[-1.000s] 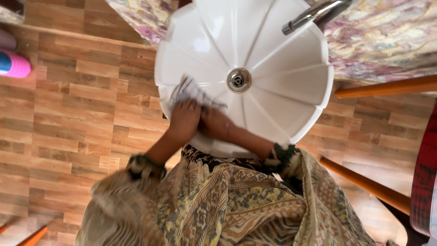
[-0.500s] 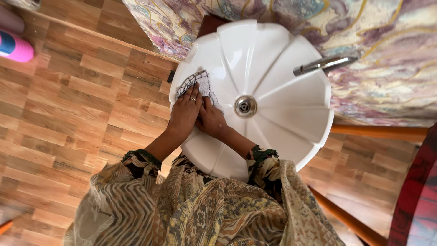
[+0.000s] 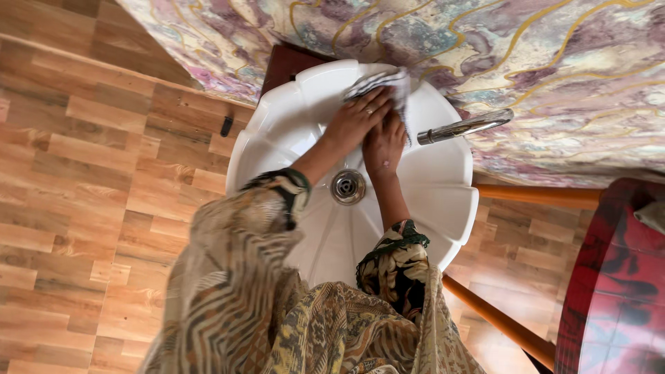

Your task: The person wipes the inside and rim of a white pedestal sink with a cloth.

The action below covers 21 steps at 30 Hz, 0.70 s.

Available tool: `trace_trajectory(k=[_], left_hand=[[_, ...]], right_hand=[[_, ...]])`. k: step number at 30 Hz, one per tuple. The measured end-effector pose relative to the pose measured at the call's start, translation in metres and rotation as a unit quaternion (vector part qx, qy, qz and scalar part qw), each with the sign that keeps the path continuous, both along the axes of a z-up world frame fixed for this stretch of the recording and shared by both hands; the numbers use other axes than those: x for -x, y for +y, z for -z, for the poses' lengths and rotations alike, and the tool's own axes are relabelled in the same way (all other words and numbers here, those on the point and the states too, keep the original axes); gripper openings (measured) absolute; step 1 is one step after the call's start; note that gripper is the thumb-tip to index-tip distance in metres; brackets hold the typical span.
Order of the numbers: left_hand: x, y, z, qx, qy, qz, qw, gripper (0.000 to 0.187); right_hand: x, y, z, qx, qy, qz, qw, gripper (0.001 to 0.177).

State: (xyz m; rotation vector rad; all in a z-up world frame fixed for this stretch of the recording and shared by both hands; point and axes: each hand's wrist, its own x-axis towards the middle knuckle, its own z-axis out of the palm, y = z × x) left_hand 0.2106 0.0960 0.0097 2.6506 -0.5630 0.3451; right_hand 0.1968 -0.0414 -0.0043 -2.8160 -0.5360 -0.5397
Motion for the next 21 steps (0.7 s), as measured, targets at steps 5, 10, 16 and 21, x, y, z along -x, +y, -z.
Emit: trace_trajectory(k=[5,10,16,21], left_hand=[[0.004,-0.003,0.016,-0.037,-0.069,-0.004,0.997,0.050],[0.060,-0.007,0.029,-0.134,0.020,-0.034,0.990,0.056],[0.086,-0.030,0.014,-0.194,0.115,0.000,0.974,0.076],[0.023,-0.048,-0.020,-0.191,0.062,-0.051,0.978,0.078]], right_hand=[[0.002,0.002,-0.004,0.025,0.039,-0.007,0.999,0.056],[0.024,-0.029,-0.028,0.097,0.156,-0.207,0.961,0.062],[0.016,-0.073,-0.053,0.150,0.089,-0.279,0.944,0.038],[-0.019,-0.072,-0.075,0.109,-0.010,-0.215,0.970,0.032]])
